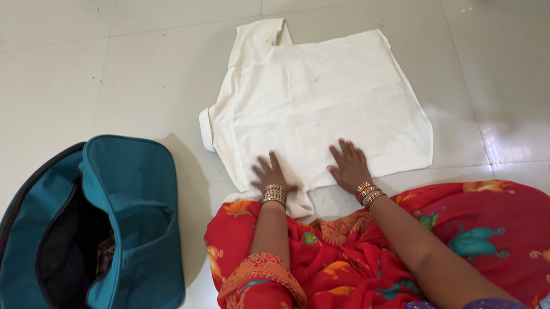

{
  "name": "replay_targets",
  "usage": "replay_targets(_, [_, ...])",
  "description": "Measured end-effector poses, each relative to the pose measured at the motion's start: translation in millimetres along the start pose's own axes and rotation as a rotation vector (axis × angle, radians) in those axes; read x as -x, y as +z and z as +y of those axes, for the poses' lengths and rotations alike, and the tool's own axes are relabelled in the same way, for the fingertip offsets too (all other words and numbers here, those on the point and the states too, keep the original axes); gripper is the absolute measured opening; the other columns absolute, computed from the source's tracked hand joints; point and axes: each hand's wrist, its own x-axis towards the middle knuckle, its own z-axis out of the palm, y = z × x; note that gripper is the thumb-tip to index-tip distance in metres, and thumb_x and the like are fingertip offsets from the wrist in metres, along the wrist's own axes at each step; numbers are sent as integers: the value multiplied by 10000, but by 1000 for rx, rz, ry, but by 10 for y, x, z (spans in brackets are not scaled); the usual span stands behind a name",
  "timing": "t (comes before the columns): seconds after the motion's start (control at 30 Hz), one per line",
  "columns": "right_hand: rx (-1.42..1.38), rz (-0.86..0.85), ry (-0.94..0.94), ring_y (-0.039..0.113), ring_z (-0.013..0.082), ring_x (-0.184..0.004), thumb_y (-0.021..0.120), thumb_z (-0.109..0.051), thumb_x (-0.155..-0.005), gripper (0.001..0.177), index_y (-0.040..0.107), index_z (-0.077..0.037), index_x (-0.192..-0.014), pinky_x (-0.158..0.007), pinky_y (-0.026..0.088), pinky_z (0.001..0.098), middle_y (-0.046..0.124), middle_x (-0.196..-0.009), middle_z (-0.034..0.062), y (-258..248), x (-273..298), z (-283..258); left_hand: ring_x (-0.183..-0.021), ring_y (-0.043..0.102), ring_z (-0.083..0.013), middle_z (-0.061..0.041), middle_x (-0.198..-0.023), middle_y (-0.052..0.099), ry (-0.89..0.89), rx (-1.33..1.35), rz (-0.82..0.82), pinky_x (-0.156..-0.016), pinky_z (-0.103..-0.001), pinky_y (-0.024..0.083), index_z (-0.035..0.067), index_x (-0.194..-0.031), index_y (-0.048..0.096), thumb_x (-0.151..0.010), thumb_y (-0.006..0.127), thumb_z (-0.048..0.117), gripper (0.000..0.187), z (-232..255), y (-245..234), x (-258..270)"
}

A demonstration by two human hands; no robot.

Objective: The person sits on the floor and folds a white long-sleeved shirt. They button the shirt, fold the sleeves inward, fold the sides toward the center, and then fold the bottom up to create a compact bundle.

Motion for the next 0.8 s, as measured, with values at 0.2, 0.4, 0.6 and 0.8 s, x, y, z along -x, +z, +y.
replay_targets(0.2, [81, 181, 190, 219, 359, -1551, 408, -531, -1014, 704, 314, -195, -1625, -1218, 198, 582, 232, -1699, 174, 48, -118, 488, -1519, -215, -536, -173, -1651, -370, -105, -97, -204, -1076, -824, 260, 350, -1603, -246, -485, 970, 661, 1681, 166, -434, 400])
replay_targets(0.4, [35, 242, 607, 133, 365, -1560, 367, -557, -1035, 745, 224, -137, -1633, -1216, 128, 570, 145, -1696, 199, -226, -15, 1271, -1531, -204, -513, -160, -1649, -381, -119, -102, -196, -1078, -825, 270, 364, -1598, -249, -479, 972, 650, 1681, 157, -456, 406])
replay_targets(0.6, [-10, 267, 706, 84, 340, -1590, 354, -535, -1036, 770, 198, -96, -1649, -1251, 69, 555, 112, -1719, 191, -314, 99, 1263, -1520, -226, -520, -173, -1637, -396, -117, -94, -210, -1071, -832, 258, 363, -1595, -268, -486, 975, 646, 1690, 123, -385, 353])
replay_targets(0.8, [-14, 246, 681, 85, 375, -1575, 421, -540, -1009, 813, 199, -91, -1649, -1218, 96, 603, 107, -1710, 214, -393, 63, 1256, -1537, -186, -521, -170, -1672, -329, -82, -97, -177, -1076, -835, 257, 366, -1614, -202, -502, 948, 675, 1629, 35, -311, 296])
